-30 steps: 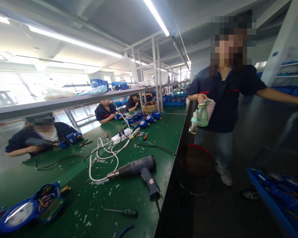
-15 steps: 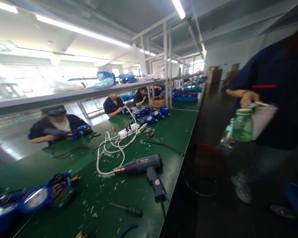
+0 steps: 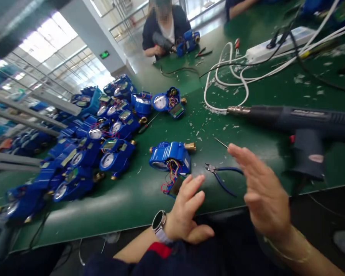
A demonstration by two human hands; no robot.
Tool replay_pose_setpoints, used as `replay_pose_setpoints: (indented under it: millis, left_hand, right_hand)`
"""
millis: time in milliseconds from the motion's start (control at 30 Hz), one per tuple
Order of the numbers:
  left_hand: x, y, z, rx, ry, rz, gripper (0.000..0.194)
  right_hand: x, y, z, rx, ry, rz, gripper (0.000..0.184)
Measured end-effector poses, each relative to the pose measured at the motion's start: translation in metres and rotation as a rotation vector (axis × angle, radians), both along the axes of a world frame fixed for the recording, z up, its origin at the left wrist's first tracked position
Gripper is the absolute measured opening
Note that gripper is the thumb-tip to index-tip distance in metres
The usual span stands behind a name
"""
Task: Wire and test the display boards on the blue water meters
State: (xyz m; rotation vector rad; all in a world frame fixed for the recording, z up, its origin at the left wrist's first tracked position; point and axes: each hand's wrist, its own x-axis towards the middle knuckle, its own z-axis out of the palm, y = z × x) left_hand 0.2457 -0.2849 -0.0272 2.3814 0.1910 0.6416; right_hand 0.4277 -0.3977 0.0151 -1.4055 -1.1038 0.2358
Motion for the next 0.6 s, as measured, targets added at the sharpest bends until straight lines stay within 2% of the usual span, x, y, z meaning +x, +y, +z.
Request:
replay_pose_setpoints:
  millis: [100,167,233,300,400,500,600]
  left_hand:
    - [-0.022,0.018,-0.011,-0.045,-0.245,0.191,0.059]
    - [-0.038,0.03,-0.016,-0.099,-0.313,0.332,0.05]
    - [-0.054,0.041,-0.019,-0.11,-0.333,0.384,0.047]
    - [-0.066,0.05,-0.02,-0.124,-0.259,0.385,0.05]
    - [-0.075,0.059,-0.02,-0.148,-0.002,0.31,0.058]
    - [-0.073,0.064,-0.02,-0.127,0.209,0.203,0.064]
    - [-0.065,0.068,-0.018,-0.13,0.267,0.125,0.063]
  right_hand:
    - [0.012,-0.008,-0.013,-0.24,-0.275,-0.033,0.041]
    - [0.013,-0.008,-0.026,-0.31,-0.403,-0.012,0.04]
    - [0.01,-0.006,-0.041,-0.356,-0.482,-0.041,0.04]
    - [0.009,-0.003,-0.054,-0.44,-0.55,-0.11,0.041]
    - [0.015,-0.003,-0.066,-0.538,-0.618,-0.2,0.042]
    - [0.03,-0.004,-0.069,-0.575,-0.674,-0.339,0.041]
    - [0.047,-0.003,-0.066,-0.678,-0.689,-0.514,0.041]
